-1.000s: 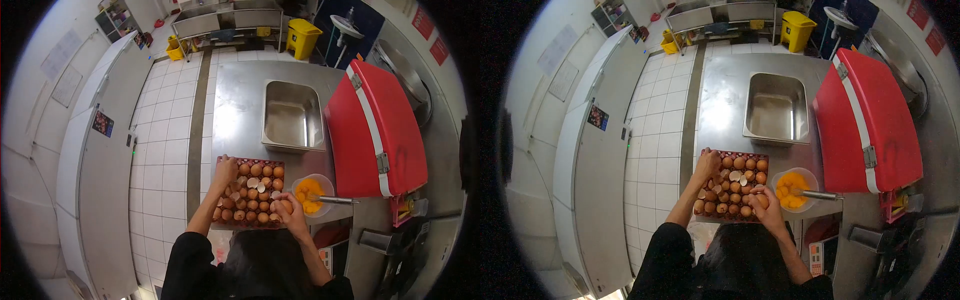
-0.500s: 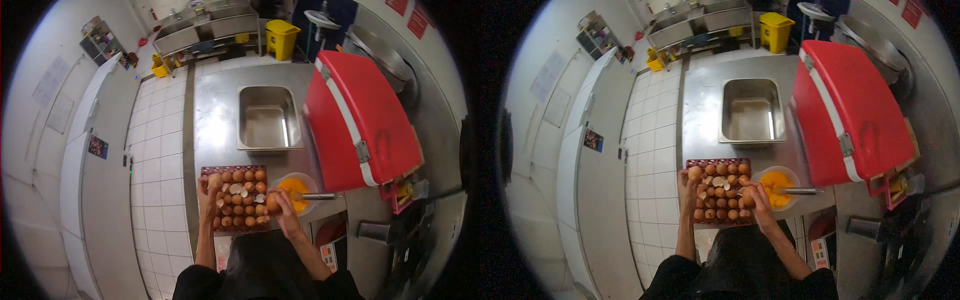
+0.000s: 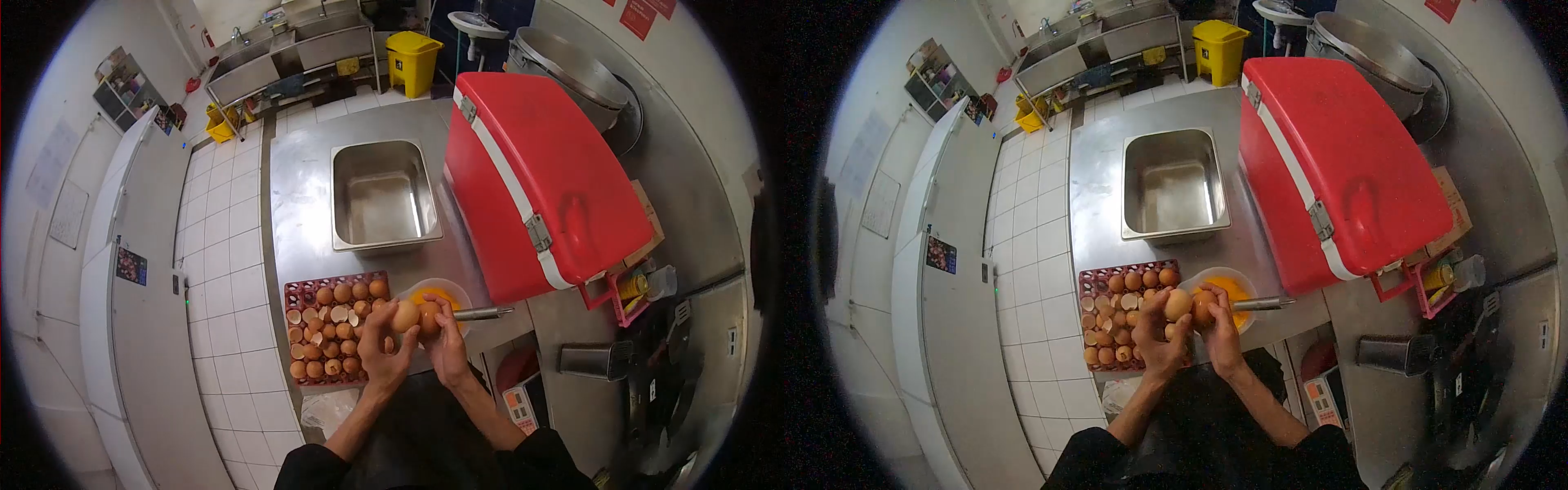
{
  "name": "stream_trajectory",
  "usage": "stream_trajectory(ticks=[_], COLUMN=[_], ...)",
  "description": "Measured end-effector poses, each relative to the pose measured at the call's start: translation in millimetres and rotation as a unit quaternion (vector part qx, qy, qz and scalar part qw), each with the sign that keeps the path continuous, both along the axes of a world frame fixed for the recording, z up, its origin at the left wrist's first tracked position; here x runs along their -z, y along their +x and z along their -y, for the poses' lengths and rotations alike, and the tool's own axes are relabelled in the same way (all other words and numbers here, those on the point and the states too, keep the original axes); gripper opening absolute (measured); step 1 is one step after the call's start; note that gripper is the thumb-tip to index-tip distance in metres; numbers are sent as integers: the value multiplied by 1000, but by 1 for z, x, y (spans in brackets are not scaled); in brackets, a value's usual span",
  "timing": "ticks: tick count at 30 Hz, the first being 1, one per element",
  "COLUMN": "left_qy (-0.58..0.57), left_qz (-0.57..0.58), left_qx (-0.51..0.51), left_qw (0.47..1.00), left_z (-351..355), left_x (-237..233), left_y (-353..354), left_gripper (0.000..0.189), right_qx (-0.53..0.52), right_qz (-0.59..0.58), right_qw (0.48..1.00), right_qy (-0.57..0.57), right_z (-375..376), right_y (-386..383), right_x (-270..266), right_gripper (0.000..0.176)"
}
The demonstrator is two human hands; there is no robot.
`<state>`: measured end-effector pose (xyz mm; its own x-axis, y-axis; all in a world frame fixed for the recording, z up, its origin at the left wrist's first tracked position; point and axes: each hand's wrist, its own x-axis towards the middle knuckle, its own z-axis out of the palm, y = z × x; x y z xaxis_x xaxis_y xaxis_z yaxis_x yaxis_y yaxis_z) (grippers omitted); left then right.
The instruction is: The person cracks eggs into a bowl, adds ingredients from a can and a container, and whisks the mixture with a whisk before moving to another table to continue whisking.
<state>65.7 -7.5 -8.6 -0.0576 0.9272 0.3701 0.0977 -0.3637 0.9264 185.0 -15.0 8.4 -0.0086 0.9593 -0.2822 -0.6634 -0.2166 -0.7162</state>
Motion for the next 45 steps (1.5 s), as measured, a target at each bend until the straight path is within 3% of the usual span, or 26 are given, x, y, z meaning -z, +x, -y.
stream_trajectory(ticks=[4,6,7,9,11,13,16,20,28,30,37,42,45], left_qy=[-67,-167,-188,-220,-253,-225,-171,-169,51,-20,3,26,63], left_qz=[37,99,96,83,74,14,-70,-92,-195,-153,-103,-82,-54], left_qx=[24,72,88,145,200,251,236,246,240,223,238,251,253], left_qw=[997,978,974,961,944,941,954,950,949,963,966,964,964], left_z=[-3,-7,-9,-17,-24,-31,-34,-40,-51,-47,-43,-50,-50], left_x=[-4,-14,-15,-14,-16,-19,-29,-32,-18,-17,-6,4,9], left_y=[13,14,12,4,3,4,11,11,-3,-5,-21,-5,-2], left_gripper=[44,44,43,43,44,44,47,48,47,46,45,43,41], right_qx=[12,-73,-74,-59,-76,-95,-69,-40,9,11,5,6,6], right_qz=[-3,138,137,412,433,453,458,505,585,617,661,732,752], right_qw=[1000,988,988,894,886,876,874,846,773,753,702,613,592], right_qy=[5,22,23,164,148,136,146,166,247,228,266,297,290], right_z=[2,-1,-2,-3,-4,-5,-6,-5,-1,0,-2,-2,3], right_y=[18,36,41,50,61,69,75,77,72,67,55,63,72], right_x=[9,7,1,-15,-16,-17,-18,-13,-11,-7,-10,-21,-19], right_gripper=[38,40,40,40,42,44,42,43,51,53,56,60,61])
